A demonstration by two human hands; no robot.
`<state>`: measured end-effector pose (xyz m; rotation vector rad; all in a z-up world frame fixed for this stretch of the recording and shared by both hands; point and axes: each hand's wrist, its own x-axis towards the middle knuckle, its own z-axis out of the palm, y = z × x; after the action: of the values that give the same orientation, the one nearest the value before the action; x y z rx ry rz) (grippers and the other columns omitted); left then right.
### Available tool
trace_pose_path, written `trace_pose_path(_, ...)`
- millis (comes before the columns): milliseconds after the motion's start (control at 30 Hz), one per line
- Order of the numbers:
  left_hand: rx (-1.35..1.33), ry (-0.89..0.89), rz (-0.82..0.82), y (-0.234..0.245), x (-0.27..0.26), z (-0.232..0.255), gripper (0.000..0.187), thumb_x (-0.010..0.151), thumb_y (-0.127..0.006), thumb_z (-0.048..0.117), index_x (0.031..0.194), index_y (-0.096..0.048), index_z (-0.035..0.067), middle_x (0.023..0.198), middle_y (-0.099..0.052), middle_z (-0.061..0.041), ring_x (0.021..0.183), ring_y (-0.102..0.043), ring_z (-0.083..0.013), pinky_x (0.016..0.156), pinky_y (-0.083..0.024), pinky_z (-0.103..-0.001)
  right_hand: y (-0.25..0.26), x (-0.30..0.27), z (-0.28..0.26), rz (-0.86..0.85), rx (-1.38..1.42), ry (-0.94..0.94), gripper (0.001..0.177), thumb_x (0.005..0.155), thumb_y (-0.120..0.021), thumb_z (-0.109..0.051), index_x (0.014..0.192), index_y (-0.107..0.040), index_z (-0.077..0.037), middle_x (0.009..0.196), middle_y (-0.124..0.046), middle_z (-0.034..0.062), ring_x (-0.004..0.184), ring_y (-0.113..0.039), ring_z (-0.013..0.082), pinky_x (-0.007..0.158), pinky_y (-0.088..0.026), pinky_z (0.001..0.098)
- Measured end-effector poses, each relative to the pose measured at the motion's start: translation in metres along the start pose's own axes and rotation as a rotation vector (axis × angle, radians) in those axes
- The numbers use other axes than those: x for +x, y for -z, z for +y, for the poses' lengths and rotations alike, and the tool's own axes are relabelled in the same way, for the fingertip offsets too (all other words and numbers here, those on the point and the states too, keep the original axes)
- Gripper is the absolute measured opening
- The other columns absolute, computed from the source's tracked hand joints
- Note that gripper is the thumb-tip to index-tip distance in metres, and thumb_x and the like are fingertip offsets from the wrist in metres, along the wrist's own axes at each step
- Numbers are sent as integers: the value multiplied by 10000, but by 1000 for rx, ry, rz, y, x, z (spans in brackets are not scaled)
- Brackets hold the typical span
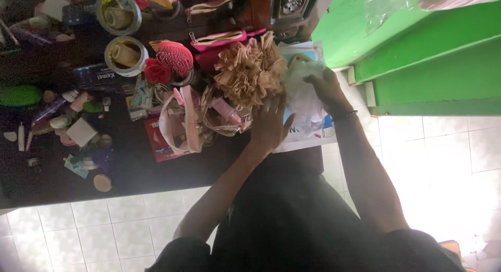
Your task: The recorder organizes and rearranges various personal items, including cosmetics, a phone, and adhesive tape, on a table.
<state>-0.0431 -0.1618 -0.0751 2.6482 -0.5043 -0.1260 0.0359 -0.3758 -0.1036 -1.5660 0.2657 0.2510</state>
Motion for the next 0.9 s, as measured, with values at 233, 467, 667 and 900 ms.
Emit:
trace_pose_path(233, 104, 51, -186, 51, -10, 22, 730, 982, -545, 545, 1513, -423, 59, 1536, -453, -176, 1428, -409, -339, 1155, -288, -538, -6, -18, -22, 93, 304, 54, 384, 886, -633, 0, 1268, -608, -21, 1143, -687, 86, 1035, -676, 178, 920, -569, 307)
trace_pose_path(467, -1144, 99, 48, 28, -13, 11, 816, 928, -755, 392, 1518, -372, -22, 1496, -479, -219, 1398, -467, -357, 1184, -347, -439, -69, -96, -114, -15, 269, 41, 442, 923, -649, -80, 1358, -575, -61, 1174, -673, 88, 1002, -690, 220, 757, -585, 394)
trace_pose_path(667, -1236, 280, 97, 8, -48, -33, 605, 820, -829, 79, 1351, -552, -8, 1220, -666, -150, 1098, -685, -285, 932, -603, -391, -85, -94, -68, -174, 48, 297, 506, 1021, -714, -88, 1466, -486, -8, 1366, -578, 141, 1246, -579, 200, 1073, -505, 341)
trace_pose_path(900, -1515, 405, 324, 48, -89, -49, 580, 898, -682, 33, 1429, -449, 41, 1276, -623, -83, 1174, -626, -229, 1011, -537, -385, -134, -124, -82, -628, 6, 113, 656, 979, -674, -111, 1538, -340, -38, 1408, -554, 108, 1280, -551, 186, 1061, -501, 339)
